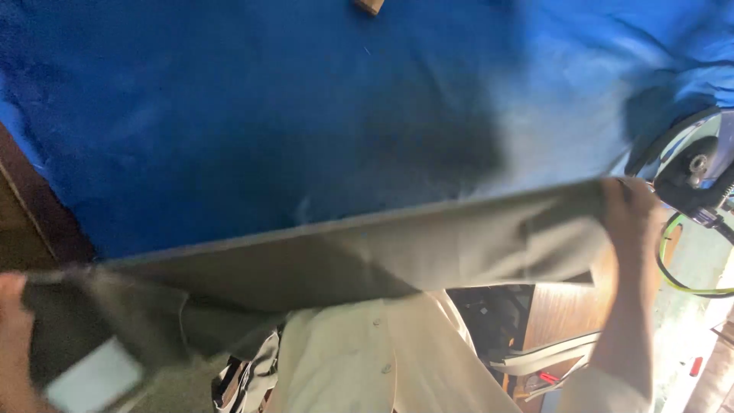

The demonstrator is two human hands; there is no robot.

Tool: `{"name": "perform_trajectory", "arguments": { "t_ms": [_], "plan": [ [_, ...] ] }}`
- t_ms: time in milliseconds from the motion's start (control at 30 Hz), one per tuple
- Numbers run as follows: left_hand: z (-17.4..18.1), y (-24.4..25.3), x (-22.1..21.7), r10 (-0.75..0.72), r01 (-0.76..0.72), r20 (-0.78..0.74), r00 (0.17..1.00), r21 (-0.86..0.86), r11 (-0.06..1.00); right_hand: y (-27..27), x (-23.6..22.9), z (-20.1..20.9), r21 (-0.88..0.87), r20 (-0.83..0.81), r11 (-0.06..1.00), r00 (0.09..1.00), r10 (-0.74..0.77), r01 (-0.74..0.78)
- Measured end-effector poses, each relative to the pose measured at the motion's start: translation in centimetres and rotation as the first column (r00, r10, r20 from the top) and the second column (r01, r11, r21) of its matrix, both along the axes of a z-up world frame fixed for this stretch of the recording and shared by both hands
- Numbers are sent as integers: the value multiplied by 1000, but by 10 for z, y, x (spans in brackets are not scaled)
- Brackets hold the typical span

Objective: The person irons a long beige fabric strip on a blue-covered table using a steam iron and a wooden block. After finishing the strip, the person picks up a larger beige garment, lays it flat, and continues ironing it.

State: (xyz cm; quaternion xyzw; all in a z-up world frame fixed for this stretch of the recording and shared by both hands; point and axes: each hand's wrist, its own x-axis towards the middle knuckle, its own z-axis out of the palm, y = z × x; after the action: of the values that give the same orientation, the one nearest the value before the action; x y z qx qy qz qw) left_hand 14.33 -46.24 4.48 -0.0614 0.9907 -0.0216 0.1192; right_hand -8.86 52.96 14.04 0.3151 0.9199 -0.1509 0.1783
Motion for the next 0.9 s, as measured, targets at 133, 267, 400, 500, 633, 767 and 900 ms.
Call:
{"name": "perform_trajectory", "arguments": {
  "t_ms": [133,267,400,500,633,767,900],
  "plan": [
    [-55,35,-114,201,-206,60,978,462,862,85,12,-174,78,-353,924,857,377,-374],
    [-107,26,-191,-63,63,-9,998,-30,998,55,-25,-193,188,-498,867,717,488,-460],
    [-138,23,-235,-81,79,-40,996,-57,995,34,-65,-192,282,-581,844,620,528,-456],
    [-81,121,-268,76,-91,-121,990,-123,988,38,-80,-191,234,-607,869,632,481,-436],
    [-14,266,-245,-86,67,-539,838,-55,996,32,-45,-174,215,-460,932,812,360,-292],
    [-44,330,-164,216,-189,-461,861,106,976,35,32,-181,192,-189,981,981,50,-13],
    [-65,338,-134,608,-494,-354,711,365,789,61,98,-195,194,-211,981,975,62,-21]
  ]
}}
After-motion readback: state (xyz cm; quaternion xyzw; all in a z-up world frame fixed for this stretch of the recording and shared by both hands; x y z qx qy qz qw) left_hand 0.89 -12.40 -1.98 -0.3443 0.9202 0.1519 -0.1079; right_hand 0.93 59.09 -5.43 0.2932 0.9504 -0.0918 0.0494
